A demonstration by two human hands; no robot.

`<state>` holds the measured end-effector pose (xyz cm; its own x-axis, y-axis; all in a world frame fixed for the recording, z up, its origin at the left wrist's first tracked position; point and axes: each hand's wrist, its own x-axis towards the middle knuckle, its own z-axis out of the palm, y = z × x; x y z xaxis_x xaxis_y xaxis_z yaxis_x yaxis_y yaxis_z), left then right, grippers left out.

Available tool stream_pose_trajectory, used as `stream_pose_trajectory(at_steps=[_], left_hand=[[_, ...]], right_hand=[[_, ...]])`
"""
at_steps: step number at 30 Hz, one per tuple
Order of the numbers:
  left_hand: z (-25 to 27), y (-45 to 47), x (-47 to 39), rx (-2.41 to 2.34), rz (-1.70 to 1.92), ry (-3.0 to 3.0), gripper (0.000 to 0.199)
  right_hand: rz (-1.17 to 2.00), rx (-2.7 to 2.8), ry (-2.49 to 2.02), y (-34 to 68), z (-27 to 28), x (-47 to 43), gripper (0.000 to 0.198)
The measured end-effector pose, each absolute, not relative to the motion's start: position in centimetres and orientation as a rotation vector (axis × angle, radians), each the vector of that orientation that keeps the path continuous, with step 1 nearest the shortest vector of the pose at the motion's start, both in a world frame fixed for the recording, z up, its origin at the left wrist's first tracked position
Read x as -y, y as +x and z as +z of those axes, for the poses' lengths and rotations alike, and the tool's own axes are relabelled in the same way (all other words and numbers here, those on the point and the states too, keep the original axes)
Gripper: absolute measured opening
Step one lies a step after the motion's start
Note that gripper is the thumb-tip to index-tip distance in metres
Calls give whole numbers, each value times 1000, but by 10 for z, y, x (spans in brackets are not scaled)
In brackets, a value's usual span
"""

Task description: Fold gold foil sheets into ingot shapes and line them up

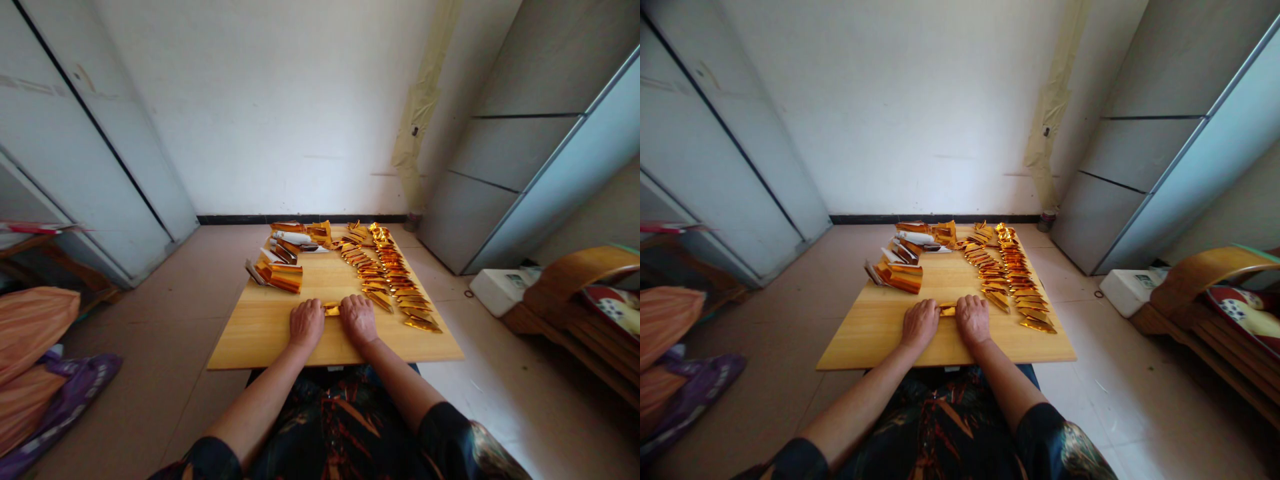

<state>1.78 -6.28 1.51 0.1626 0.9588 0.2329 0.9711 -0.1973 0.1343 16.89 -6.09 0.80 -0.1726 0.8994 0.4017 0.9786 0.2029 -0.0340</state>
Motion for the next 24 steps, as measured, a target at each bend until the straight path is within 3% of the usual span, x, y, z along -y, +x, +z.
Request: stream_pose_trajectory(at_steps=[24], left_hand=[[19, 17, 63, 1976, -404, -2379, 14]], right_hand=[[-347, 2238, -1751, 175, 14, 60, 16]])
